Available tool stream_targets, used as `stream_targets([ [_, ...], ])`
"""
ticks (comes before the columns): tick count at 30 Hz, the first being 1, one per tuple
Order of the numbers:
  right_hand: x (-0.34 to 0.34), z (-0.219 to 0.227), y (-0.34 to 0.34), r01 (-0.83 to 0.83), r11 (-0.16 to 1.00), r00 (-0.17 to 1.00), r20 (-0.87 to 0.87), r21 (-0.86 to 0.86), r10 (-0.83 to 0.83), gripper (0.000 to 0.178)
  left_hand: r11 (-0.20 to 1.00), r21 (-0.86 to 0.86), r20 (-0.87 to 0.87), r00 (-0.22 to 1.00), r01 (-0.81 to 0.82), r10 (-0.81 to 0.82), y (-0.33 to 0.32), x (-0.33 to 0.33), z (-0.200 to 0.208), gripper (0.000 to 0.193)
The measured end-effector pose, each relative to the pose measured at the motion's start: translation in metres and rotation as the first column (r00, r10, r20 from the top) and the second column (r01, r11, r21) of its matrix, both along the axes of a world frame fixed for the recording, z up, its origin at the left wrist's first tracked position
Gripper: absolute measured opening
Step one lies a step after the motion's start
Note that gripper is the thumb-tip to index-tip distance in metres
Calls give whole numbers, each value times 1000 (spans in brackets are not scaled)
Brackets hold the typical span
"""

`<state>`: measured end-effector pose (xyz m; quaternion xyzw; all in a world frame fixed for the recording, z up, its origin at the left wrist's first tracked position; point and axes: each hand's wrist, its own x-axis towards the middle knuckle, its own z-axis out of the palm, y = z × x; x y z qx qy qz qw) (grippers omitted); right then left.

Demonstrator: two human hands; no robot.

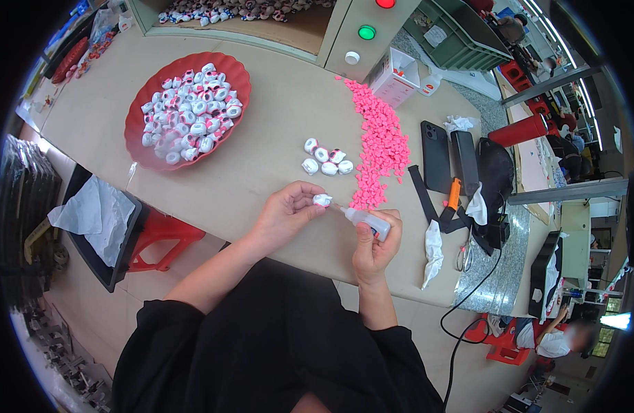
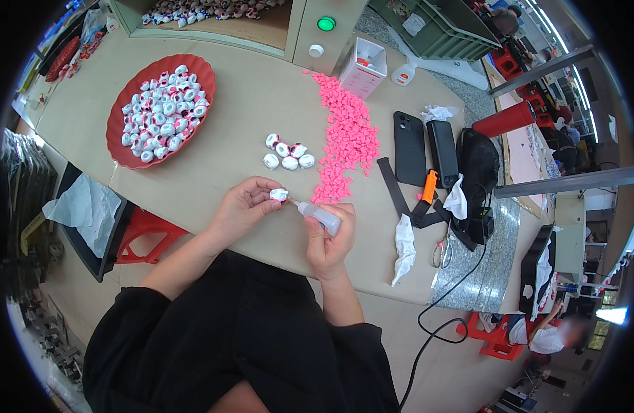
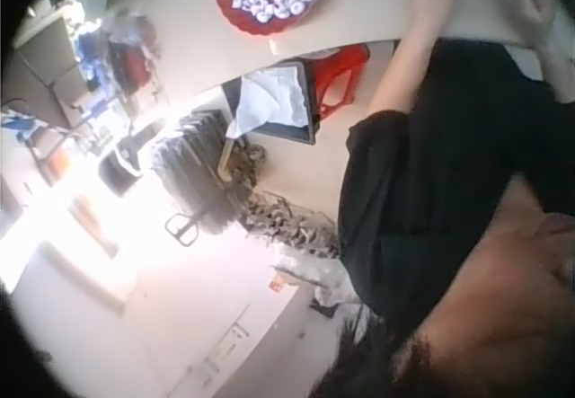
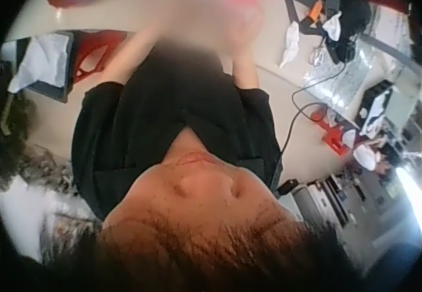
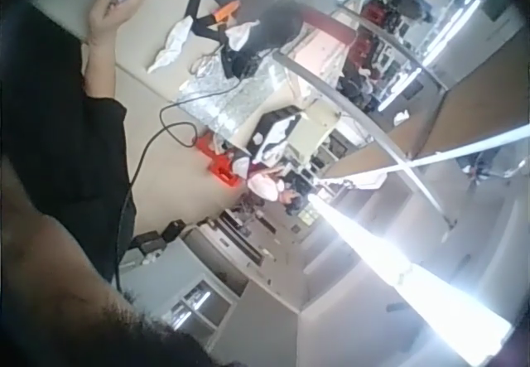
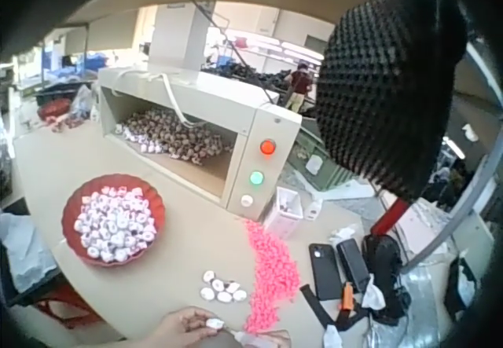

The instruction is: The person applies glue from a bottle to small white plastic toy heads, then assembles them with pink bows at a factory workbench.

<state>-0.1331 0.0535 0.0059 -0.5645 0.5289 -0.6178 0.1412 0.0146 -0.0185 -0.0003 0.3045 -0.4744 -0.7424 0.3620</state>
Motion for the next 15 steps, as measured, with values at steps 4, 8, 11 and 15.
stream_targets([
  [4, 1, 0, 0, -15, 1000, 998, 66, 14, 14, 22, 1000, -7, 19, 1000, 11, -10, -1, 0, 0, 20],
  [8, -1, -3, 1, -31, 999, 997, 75, 28, 29, 22, 1000, -4, 24, 1000, 1, -1, -1, 0, 0, 20],
  [11, 0, 0, 1, -38, 999, 997, 68, 27, 36, 22, 1000, -2, 27, 1000, 3, -3, -1, 0, 0, 20],
  [15, 2, 0, 2, -22, 1000, 992, 125, 22, 19, 22, 1000, -11, 20, 1000, 4, -4, 0, 0, -1, 20],
])
